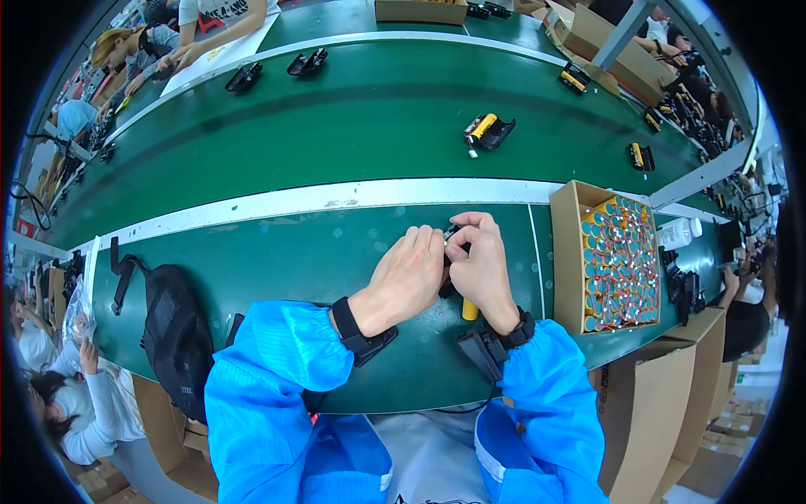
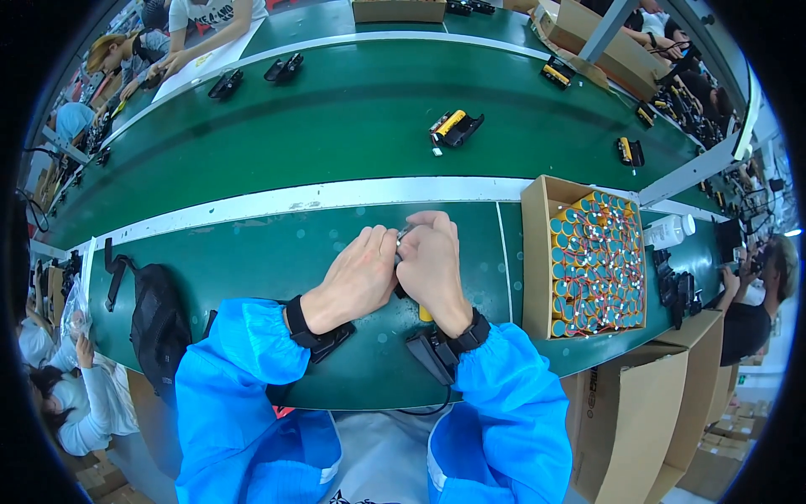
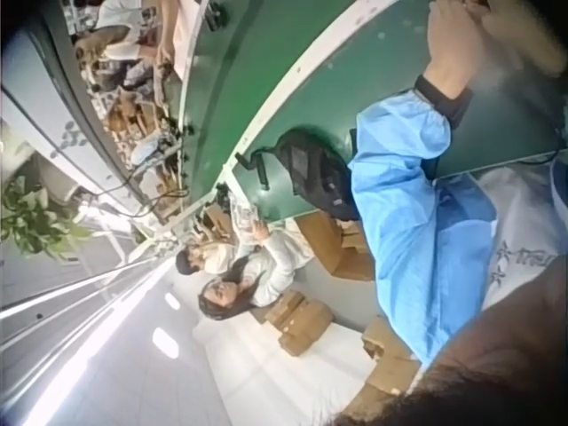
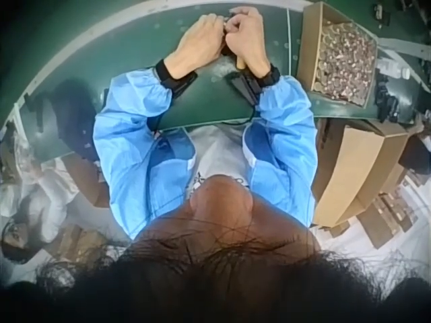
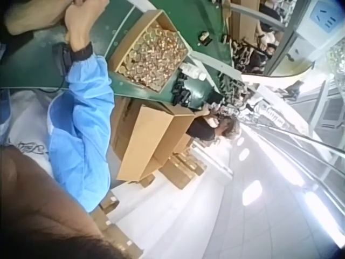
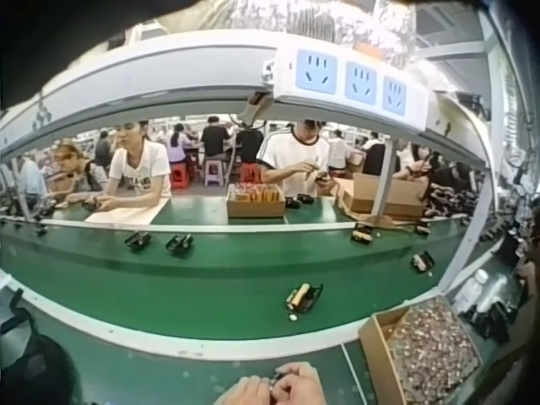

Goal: Assembling small electronic components and housings on a production line.

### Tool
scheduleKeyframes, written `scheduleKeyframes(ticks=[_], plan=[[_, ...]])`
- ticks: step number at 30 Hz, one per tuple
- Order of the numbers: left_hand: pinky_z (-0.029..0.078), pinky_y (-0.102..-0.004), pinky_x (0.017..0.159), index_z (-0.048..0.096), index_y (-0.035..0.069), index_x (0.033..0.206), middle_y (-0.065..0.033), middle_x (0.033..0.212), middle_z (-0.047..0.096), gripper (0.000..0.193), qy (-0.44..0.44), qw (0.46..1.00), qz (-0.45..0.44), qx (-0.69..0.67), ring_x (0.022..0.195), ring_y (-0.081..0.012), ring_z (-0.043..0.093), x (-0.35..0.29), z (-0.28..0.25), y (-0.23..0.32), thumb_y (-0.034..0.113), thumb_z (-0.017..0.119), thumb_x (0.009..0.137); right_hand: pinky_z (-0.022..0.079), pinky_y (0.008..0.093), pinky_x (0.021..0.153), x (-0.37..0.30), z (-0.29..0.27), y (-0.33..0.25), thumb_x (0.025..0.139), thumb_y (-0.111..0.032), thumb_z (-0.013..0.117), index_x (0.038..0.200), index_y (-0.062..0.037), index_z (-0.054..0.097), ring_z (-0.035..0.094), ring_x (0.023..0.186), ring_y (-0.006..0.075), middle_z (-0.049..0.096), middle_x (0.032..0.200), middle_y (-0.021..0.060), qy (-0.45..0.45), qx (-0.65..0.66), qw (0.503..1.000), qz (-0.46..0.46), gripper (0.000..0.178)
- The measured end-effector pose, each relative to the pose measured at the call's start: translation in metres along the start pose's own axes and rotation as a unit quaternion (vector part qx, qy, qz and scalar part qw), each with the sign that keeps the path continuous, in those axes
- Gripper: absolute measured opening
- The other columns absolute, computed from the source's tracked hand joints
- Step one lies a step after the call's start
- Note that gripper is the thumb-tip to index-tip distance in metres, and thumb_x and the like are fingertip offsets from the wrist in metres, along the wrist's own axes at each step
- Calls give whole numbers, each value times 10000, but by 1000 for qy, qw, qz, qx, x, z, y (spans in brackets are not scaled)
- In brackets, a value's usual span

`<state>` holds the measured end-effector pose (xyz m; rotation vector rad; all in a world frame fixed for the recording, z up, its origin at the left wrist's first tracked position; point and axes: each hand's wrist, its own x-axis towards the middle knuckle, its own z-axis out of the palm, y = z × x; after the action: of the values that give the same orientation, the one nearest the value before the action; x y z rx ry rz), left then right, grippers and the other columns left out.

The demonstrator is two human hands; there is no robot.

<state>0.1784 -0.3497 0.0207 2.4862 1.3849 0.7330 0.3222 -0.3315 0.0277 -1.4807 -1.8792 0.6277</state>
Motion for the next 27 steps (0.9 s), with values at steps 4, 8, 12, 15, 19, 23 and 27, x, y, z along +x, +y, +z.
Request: scheduleKeyframes(ticks=[4,8,12,15,19,23,27], plan=[[476,-402,764,504,-97,1045,-203,939,538,351,5,998,-33,-44,877,-337,545,-2,7,-4,113,659,809,482,351,849,3,-1,8,782,45,655,812,13,653,583,1037,298,585,1163,154,-31,13,999,-8,44],[476,-412,759,502,-103,1044,-213,935,542,355,17,998,-48,-40,869,-343,549,-8,5,-8,131,648,821,479,324,824,-16,-4,9,787,-15,704,977,-4,643,590,1030,264,596,1139,146,20,39,998,-44,200],[467,-442,804,464,-139,1165,-241,983,543,448,0,995,-81,-59,913,-379,544,-10,3,-4,139,621,851,468,294,785,-44,-40,1,779,-94,758,1103,-30,608,588,1012,212,598,1130,132,-16,169,977,132,363],[468,-441,798,467,-139,1162,-243,980,544,449,-7,995,-77,-60,908,-378,547,-7,3,-4,161,615,862,460,283,718,-47,-53,11,775,-88,759,1056,-60,641,591,967,191,592,1112,119,-206,190,923,263,306],[469,-439,793,472,-142,1156,-244,975,547,452,-15,995,-79,-55,902,-374,550,-8,0,-5,175,613,867,475,306,669,-29,-67,0,759,-3,735,1006,-82,663,600,932,198,584,1100,122,-246,-102,958,106,269],[470,-437,790,472,-147,1152,-244,969,548,457,-16,995,-84,-52,898,-370,552,-10,1,-4,178,615,864,503,336,671,-16,-52,10,721,65,725,979,-80,673,611,916,222,580,1073,128,60,-288,945,-141,301],[469,-435,783,472,-151,1147,-240,962,549,461,-4,996,-79,-51,894,-367,553,-13,7,-4,175,623,858,541,335,798,-15,-36,26,705,80,728,984,-58,663,618,1006,249,583,1117,135,64,-181,976,-102,318]])
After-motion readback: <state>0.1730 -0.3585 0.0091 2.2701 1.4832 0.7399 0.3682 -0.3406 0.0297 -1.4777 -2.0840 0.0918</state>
